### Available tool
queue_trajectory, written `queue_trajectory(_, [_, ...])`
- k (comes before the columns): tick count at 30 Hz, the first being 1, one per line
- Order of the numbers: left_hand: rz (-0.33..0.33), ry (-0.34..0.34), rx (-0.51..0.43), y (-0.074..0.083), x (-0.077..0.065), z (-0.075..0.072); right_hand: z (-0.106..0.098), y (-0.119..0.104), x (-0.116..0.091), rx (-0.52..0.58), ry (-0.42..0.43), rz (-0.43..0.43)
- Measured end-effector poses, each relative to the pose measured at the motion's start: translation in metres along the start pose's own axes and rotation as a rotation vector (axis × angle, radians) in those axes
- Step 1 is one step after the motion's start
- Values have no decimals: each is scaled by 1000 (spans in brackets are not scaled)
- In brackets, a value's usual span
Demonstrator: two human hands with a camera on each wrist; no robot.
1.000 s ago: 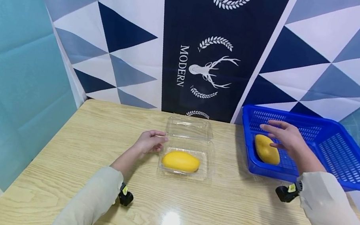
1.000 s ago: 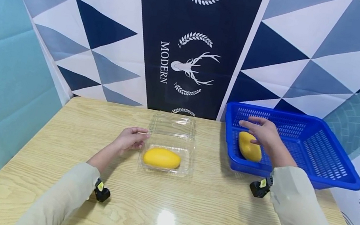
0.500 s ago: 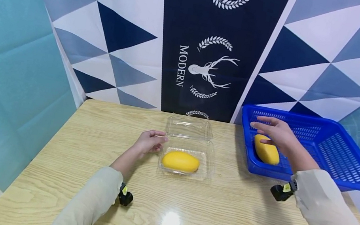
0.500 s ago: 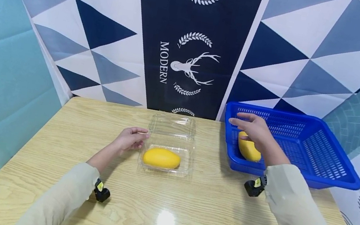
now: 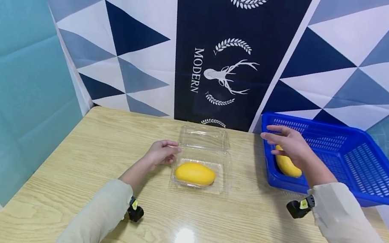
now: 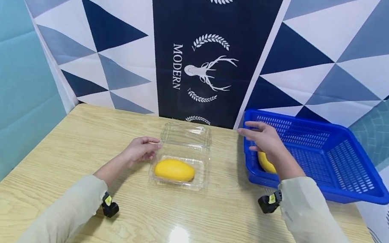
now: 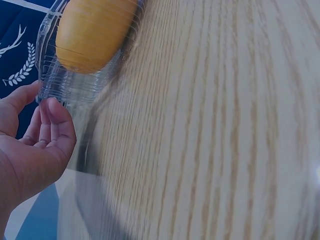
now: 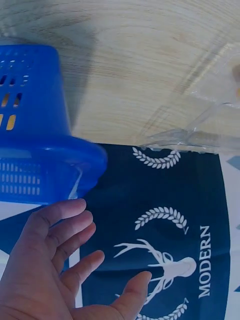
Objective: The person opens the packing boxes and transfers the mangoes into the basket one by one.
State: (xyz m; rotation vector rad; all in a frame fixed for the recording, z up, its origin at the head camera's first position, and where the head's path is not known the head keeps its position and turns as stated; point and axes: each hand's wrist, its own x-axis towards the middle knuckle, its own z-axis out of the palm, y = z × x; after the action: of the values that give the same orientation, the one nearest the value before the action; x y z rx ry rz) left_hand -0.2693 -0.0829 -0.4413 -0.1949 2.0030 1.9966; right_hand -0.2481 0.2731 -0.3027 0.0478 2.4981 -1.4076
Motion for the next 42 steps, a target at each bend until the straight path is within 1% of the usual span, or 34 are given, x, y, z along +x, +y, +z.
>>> queue_trajectory(5, [-8, -7, -11, 0, 1, 0, 5, 0, 2, -8, -9, 1])
queue_trajectory(14, [-4, -7, 3, 1, 0, -1, 15, -2, 6, 28, -25, 0])
queue_trajectory(17, [1, -2, -2, 2, -2, 0, 19, -3, 7, 40, -42, 5])
queue_trajectory(22, [7, 1, -2, 2, -2, 1, 26, -2, 9, 21, -70, 2])
queue_trajectory(29, [-1, 5, -6, 1, -1, 1, 37, -1, 11, 38, -92, 9])
queue_trajectory(37, [-1, -3, -1, 1, -1, 0, 50, 1, 12, 55, -161, -32])
queue_trajectory(40, [3, -12, -4, 0, -1, 0, 54, 3, 14, 55, -172, -46])
queue_trajectory(41, [-1, -20, -1, 3, -4, -1, 55, 3, 14, 53, -174, -51])
queue_trajectory(42, [1, -20, 2, 3, -4, -1, 56, 4, 14, 47, -175, -56])
